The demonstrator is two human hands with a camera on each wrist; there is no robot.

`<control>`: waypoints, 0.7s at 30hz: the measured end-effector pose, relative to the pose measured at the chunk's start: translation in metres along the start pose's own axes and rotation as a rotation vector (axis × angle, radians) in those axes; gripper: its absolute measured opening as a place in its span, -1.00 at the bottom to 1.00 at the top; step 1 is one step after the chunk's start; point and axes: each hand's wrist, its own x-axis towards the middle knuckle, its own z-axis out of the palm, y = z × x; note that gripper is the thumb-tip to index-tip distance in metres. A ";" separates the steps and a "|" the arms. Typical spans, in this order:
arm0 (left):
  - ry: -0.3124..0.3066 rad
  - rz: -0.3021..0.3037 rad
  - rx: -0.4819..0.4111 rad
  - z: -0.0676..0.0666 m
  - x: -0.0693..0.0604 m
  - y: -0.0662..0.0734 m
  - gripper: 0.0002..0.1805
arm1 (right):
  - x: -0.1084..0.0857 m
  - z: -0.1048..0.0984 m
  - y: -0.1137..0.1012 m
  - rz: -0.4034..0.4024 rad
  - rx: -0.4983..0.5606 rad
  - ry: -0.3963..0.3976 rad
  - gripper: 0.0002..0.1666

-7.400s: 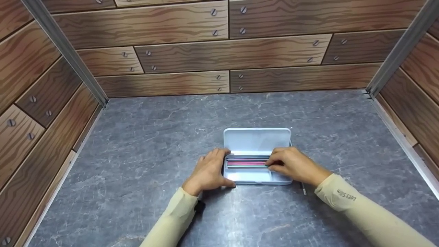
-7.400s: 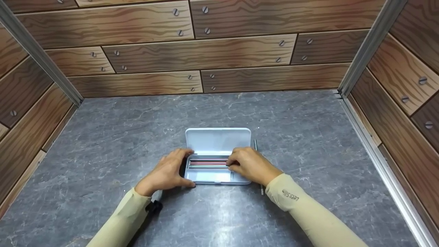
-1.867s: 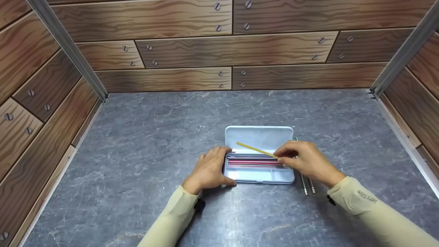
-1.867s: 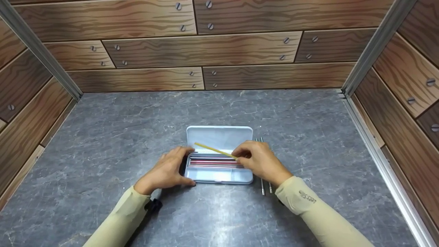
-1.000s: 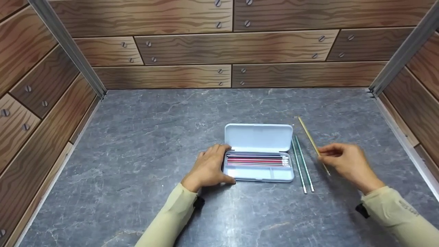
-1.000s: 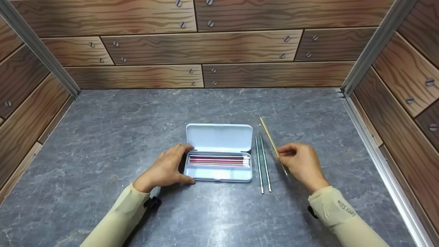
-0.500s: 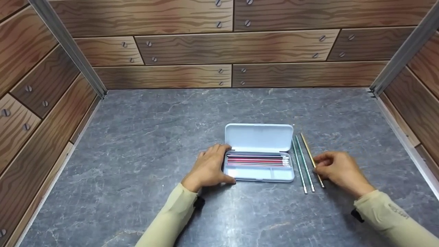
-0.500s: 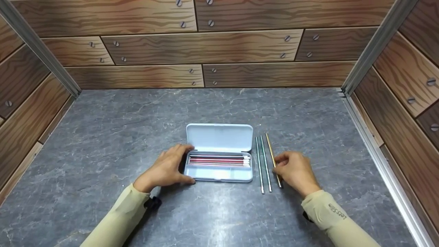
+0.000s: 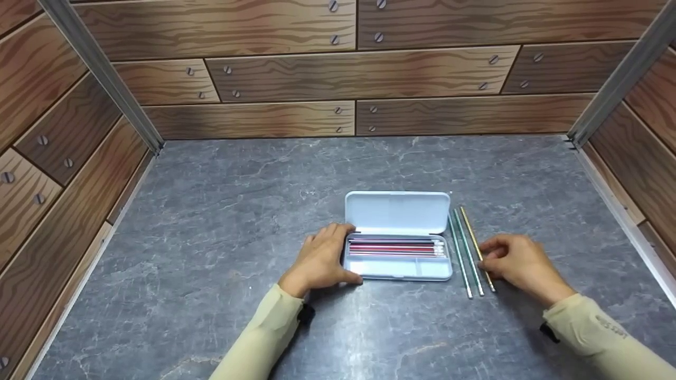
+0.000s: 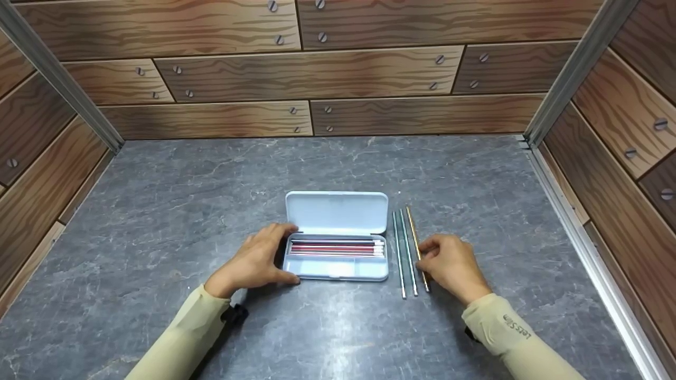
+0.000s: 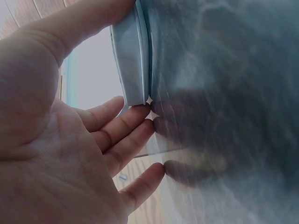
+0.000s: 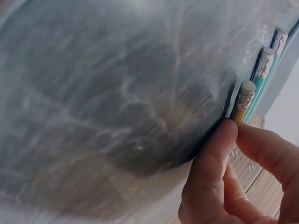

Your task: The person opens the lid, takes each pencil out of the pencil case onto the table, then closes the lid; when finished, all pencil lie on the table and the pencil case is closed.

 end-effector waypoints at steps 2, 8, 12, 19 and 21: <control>0.000 0.001 0.001 0.000 0.000 0.000 0.17 | 0.000 0.001 0.000 0.003 -0.001 -0.005 -0.50; 0.004 0.003 -0.002 0.000 0.000 0.000 0.16 | 0.001 0.000 -0.001 0.016 -0.001 -0.012 -0.48; 0.005 0.004 -0.004 -0.001 0.000 0.000 0.16 | 0.002 -0.003 -0.004 0.031 0.020 -0.023 -0.47; 0.008 0.006 -0.007 0.000 0.001 -0.001 0.17 | 0.006 -0.008 -0.014 -0.080 -0.048 0.129 -0.62; 0.005 0.006 -0.005 0.001 0.000 0.000 0.18 | 0.008 -0.007 -0.018 -0.141 -0.069 0.180 -0.67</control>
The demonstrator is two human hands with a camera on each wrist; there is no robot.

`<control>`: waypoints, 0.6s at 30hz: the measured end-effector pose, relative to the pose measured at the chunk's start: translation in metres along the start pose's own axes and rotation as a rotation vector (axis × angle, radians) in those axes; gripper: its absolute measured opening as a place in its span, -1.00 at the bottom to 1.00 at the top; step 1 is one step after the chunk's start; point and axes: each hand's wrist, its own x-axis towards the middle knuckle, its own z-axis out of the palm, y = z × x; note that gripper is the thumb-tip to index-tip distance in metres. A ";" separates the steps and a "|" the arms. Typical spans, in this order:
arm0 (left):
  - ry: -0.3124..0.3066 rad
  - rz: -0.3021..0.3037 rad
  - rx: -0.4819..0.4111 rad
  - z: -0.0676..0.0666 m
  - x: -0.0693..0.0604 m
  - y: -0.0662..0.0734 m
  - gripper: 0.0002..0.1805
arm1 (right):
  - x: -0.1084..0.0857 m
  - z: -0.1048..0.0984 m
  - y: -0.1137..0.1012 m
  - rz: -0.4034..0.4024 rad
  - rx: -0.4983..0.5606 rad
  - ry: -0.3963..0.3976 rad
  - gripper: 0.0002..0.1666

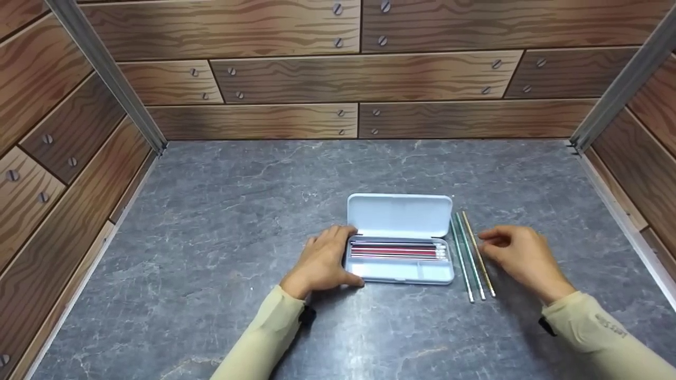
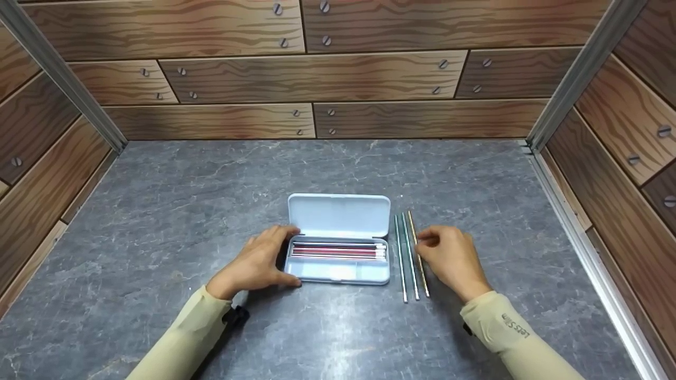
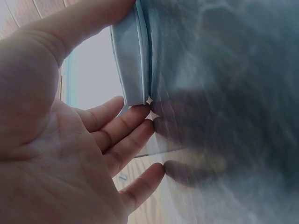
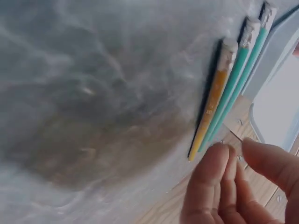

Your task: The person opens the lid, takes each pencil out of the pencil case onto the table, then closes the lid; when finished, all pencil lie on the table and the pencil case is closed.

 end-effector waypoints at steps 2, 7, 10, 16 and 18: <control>-0.001 -0.001 0.004 0.000 0.000 0.000 0.18 | 0.003 0.004 -0.006 -0.057 0.022 0.027 -0.69; 0.000 -0.001 0.014 -0.002 0.002 0.001 0.18 | 0.008 0.016 -0.023 -0.143 0.120 0.016 -0.69; 0.002 -0.002 0.013 -0.002 0.003 0.001 0.17 | 0.012 0.025 -0.032 -0.198 0.113 0.000 -0.69; -0.001 -0.005 0.017 0.000 0.002 -0.001 0.17 | 0.015 0.047 -0.041 -0.400 0.015 -0.030 -0.66; -0.004 -0.004 0.018 0.001 0.001 -0.001 0.18 | 0.014 0.055 -0.042 -0.477 -0.021 -0.033 -0.66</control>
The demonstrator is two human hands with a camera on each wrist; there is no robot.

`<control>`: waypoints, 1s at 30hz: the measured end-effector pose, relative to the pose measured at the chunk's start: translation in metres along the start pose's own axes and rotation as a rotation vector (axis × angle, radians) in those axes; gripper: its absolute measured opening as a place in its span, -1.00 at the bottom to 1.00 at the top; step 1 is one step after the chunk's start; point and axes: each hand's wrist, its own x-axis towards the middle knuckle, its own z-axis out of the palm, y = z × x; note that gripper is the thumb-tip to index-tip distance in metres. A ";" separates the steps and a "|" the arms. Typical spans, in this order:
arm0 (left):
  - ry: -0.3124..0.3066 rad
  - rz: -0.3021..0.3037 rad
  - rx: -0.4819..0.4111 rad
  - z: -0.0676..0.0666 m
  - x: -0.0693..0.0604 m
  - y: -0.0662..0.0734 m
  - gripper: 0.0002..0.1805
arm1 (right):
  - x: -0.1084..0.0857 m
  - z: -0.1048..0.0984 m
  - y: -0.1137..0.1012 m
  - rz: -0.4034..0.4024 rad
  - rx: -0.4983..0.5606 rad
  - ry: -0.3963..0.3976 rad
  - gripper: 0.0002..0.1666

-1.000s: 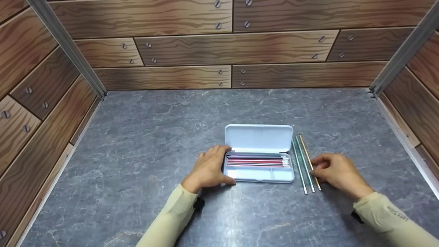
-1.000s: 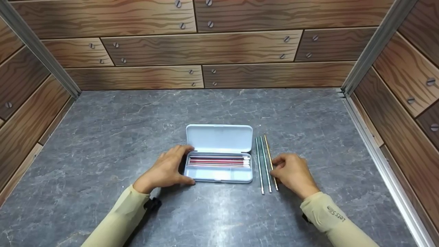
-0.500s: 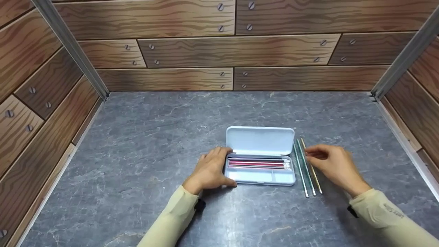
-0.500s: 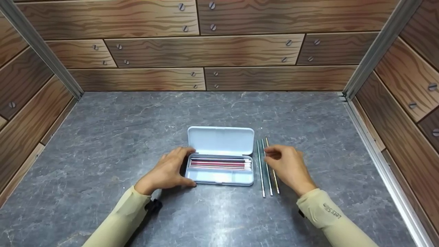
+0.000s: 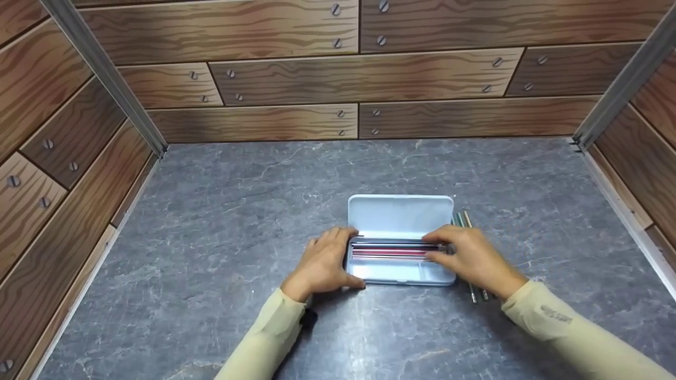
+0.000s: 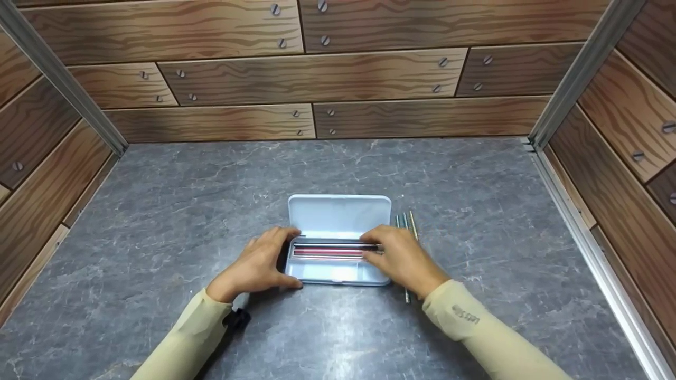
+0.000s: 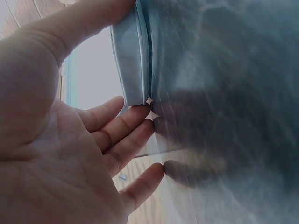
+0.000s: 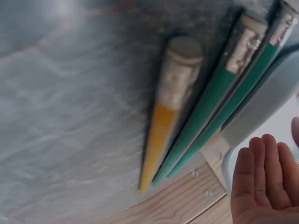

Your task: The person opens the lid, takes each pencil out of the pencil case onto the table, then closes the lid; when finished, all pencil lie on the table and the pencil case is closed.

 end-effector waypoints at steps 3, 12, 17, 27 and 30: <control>0.002 0.005 0.002 0.001 -0.001 0.000 0.17 | 0.000 0.009 -0.003 -0.105 -0.064 0.001 -0.66; 0.014 0.010 -0.007 0.001 -0.002 0.000 0.16 | 0.002 0.014 -0.008 -0.141 -0.183 -0.042 -0.71; 0.019 0.008 -0.006 0.001 -0.002 0.000 0.15 | 0.006 0.012 -0.011 -0.153 -0.207 -0.077 -0.71; 0.016 -0.008 -0.007 0.001 -0.001 0.001 0.16 | 0.015 0.012 -0.009 -0.113 -0.102 -0.137 -0.86; 0.010 -0.011 -0.013 0.000 0.000 0.002 0.16 | 0.017 0.010 -0.007 -0.065 -0.057 -0.165 -0.85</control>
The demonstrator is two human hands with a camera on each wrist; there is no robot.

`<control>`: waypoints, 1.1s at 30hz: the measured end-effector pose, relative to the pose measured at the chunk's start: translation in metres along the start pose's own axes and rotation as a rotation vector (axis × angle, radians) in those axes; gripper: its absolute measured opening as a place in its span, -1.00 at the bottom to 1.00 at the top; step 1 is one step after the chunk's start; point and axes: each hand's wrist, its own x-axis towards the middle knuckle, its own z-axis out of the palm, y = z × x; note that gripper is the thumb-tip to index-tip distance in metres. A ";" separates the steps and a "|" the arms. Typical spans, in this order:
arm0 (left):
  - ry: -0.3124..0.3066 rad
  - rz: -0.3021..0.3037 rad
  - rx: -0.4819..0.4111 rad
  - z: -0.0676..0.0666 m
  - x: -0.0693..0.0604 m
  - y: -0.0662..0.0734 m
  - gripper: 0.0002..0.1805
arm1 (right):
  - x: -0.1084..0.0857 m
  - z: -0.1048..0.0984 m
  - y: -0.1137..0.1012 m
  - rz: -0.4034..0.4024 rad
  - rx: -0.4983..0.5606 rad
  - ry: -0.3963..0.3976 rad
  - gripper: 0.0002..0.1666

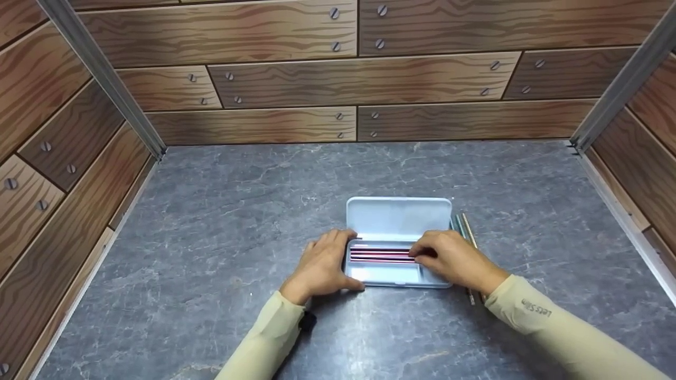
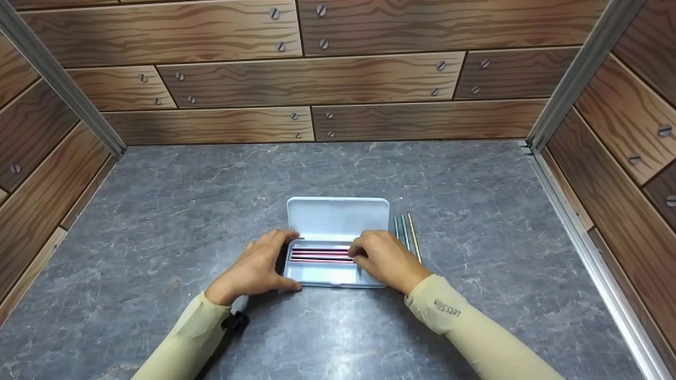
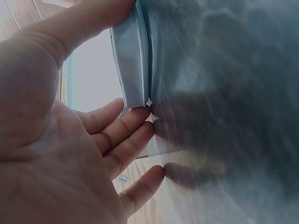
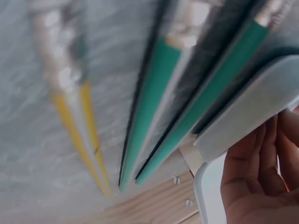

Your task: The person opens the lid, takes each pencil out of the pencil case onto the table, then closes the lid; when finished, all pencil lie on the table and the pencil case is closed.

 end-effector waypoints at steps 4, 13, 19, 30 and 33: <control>-0.005 -0.004 -0.009 -0.001 0.000 0.000 0.16 | 0.002 -0.003 0.002 0.065 0.063 -0.059 -0.84; 0.009 0.020 0.001 0.000 -0.002 -0.002 0.16 | 0.008 -0.008 -0.003 0.067 0.113 -0.135 -0.80; 0.016 0.025 0.005 0.000 -0.001 -0.002 0.16 | 0.007 -0.008 -0.002 0.041 0.089 -0.118 -0.80; 0.006 0.012 0.021 0.000 -0.001 0.000 0.16 | 0.005 -0.006 0.001 0.051 0.098 -0.076 -0.84; 0.010 0.018 0.032 0.000 -0.001 0.000 0.16 | 0.003 -0.007 0.002 0.061 0.102 -0.054 -0.84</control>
